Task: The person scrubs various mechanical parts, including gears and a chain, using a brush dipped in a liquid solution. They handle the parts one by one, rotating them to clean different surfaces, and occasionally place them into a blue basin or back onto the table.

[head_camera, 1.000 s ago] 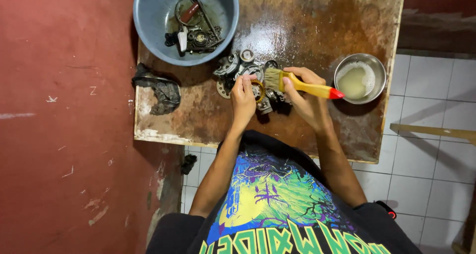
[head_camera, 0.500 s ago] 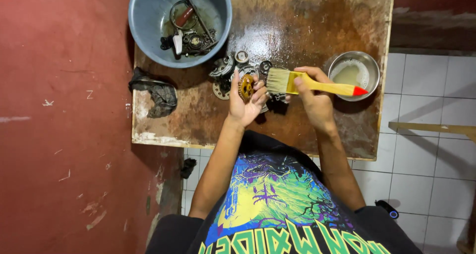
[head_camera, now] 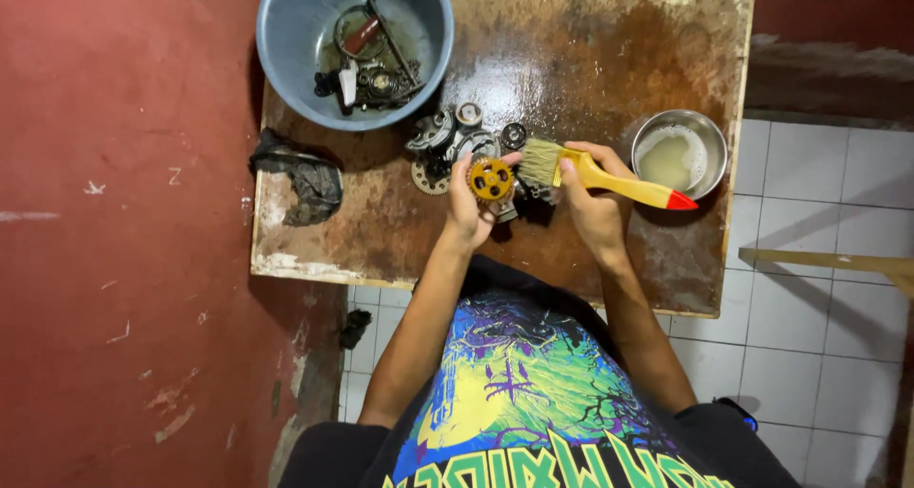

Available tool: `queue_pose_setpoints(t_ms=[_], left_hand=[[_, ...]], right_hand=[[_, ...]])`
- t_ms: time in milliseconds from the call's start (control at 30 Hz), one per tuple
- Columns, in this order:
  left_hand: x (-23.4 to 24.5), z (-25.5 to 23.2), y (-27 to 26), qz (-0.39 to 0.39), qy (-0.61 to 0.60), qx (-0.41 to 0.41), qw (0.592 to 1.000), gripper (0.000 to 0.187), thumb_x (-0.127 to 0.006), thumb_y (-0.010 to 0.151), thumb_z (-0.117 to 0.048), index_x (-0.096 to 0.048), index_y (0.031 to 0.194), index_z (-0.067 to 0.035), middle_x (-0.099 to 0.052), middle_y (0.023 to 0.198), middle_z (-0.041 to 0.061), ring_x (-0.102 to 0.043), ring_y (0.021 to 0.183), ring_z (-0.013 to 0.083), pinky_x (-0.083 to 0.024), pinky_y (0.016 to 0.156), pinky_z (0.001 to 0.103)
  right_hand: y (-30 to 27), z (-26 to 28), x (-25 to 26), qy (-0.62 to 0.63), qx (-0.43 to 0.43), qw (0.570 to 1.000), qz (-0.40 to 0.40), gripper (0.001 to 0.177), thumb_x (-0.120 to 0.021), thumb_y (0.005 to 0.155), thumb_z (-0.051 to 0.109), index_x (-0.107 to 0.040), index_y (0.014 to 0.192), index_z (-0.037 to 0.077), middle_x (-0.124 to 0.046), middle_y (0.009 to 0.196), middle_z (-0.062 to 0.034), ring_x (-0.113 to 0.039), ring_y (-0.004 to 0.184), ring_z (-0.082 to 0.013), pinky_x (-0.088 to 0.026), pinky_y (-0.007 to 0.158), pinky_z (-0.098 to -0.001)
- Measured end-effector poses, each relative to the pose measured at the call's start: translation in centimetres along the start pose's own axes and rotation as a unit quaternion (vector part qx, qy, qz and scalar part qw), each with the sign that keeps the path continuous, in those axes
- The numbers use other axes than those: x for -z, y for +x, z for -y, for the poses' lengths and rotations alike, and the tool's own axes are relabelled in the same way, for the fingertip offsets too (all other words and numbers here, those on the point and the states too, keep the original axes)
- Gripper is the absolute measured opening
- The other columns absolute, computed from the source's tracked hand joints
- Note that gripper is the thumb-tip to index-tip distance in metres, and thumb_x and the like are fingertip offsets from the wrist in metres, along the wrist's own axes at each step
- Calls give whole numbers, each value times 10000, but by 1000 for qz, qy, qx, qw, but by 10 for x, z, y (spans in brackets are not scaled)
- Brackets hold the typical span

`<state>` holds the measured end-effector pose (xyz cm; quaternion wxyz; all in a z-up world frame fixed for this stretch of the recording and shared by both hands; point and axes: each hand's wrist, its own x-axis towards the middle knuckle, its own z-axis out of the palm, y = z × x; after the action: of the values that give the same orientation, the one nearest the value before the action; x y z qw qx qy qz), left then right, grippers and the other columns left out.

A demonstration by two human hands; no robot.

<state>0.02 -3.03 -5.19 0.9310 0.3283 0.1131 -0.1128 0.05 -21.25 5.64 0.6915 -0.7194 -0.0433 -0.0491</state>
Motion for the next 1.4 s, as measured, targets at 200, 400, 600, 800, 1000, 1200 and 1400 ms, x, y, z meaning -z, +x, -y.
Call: queue_pose_setpoints(t_ms=[200, 400, 600, 800, 1000, 1200, 1400], left_hand=[[16, 16, 11, -74, 304, -151, 938, 726, -265, 1095, -428, -768, 1005, 88, -768, 841, 147, -712, 704, 221, -598, 680, 313], [-1, -15, 0, -10, 295, -194, 935, 776, -167, 1113, -403, -789, 938, 25, -788, 873, 108, -730, 779, 195, -588, 777, 286], [-48, -37, -13, -60, 488, -281, 824, 694, -207, 1025, -387, -775, 887, -12, -757, 711, 117, -709, 547, 219, -544, 502, 325], [-47, -39, -19, -115, 519, -271, 803, 671, -239, 985, -359, -797, 872, -4, -701, 638, 164, -605, 507, 299, -436, 494, 387], [-57, -53, -26, -98, 512, -354, 776, 594, -295, 983, -332, -748, 938, 50, -752, 875, 193, -720, 746, 307, -564, 730, 386], [-33, -36, -19, -44, 406, -249, 879, 604, -315, 967, -358, -754, 988, 56, -760, 850, 185, -713, 729, 326, -575, 688, 394], [8, -26, -5, 57, 209, 42, 975, 712, -222, 994, -479, -737, 965, 12, -738, 851, 95, -639, 688, 197, -519, 619, 335]], right_hand=[[-6, -11, -17, -90, 101, 984, 114, 152, -677, 1050, 40, -690, 1197, 4, -685, 933, -82, -606, 757, -133, -499, 635, -258], [11, 8, 1, 55, 28, 998, -18, 144, -630, 1069, 69, -626, 1199, 8, -690, 882, -48, -615, 650, -90, -496, 568, -242], [-13, 22, -32, 46, -34, 995, 81, 117, -604, 1063, 91, -620, 1093, -20, -668, 796, -76, -619, 574, -112, -500, 487, -259], [6, 36, -14, 120, -53, 991, -1, 122, -536, 1080, 115, -589, 1096, 7, -688, 865, -100, -631, 584, -130, -523, 477, -279], [-1, 20, -22, 138, -126, 971, 150, 101, -588, 1043, 90, -605, 1036, -10, -626, 773, -96, -579, 489, -143, -477, 407, -287], [13, 39, -13, 73, -53, 969, 230, 121, -615, 1052, 82, -661, 1128, 1, -651, 759, -55, -585, 560, -103, -475, 488, -240], [56, 36, 5, -233, 271, 930, 87, 99, -697, 1101, 83, -676, 1111, -13, -691, 969, -79, -669, 844, -132, -536, 771, -276]])
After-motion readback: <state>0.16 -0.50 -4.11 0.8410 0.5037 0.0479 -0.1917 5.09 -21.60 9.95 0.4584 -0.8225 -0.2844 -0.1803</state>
